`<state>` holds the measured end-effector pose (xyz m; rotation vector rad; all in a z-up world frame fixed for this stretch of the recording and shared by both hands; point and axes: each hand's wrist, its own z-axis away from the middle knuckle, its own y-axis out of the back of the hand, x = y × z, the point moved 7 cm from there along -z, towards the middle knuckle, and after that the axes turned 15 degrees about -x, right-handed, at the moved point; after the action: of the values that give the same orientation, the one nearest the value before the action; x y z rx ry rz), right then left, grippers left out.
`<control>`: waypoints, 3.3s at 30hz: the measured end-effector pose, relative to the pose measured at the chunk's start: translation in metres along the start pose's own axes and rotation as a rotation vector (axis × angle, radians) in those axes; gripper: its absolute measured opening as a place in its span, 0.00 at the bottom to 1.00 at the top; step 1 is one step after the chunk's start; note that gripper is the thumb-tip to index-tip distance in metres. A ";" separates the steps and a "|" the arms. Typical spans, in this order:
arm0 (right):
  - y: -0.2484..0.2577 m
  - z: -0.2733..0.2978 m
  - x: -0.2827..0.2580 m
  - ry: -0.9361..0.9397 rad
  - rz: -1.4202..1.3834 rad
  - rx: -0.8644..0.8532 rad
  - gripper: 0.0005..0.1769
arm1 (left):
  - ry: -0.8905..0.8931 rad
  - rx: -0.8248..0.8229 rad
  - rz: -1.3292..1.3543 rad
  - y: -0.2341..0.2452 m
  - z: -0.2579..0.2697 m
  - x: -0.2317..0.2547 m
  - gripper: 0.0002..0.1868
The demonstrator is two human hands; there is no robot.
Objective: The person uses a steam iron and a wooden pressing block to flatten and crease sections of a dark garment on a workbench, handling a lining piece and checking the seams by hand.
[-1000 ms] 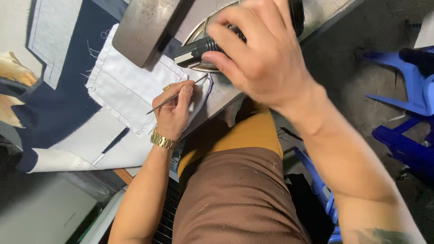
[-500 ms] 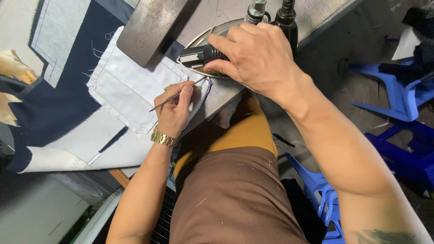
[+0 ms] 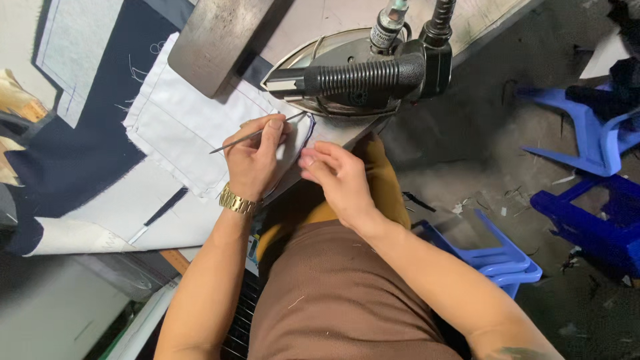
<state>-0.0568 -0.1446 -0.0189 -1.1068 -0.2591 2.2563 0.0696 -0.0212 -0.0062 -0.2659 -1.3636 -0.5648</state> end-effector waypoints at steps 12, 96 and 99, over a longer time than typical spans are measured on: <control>-0.016 0.001 -0.018 0.400 0.144 0.025 0.31 | 0.036 -0.016 0.001 0.002 -0.007 -0.007 0.06; -0.064 -0.037 -0.178 0.435 2.035 -0.422 0.28 | -0.115 0.003 -0.049 0.007 0.014 0.006 0.08; -0.066 -0.031 -0.176 0.371 2.033 -0.369 0.29 | -0.125 0.015 -0.033 0.004 0.015 0.007 0.08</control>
<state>0.0775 -0.1998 0.1037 -2.6329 1.2350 3.3828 0.0601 -0.0120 0.0044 -0.2707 -1.4953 -0.5731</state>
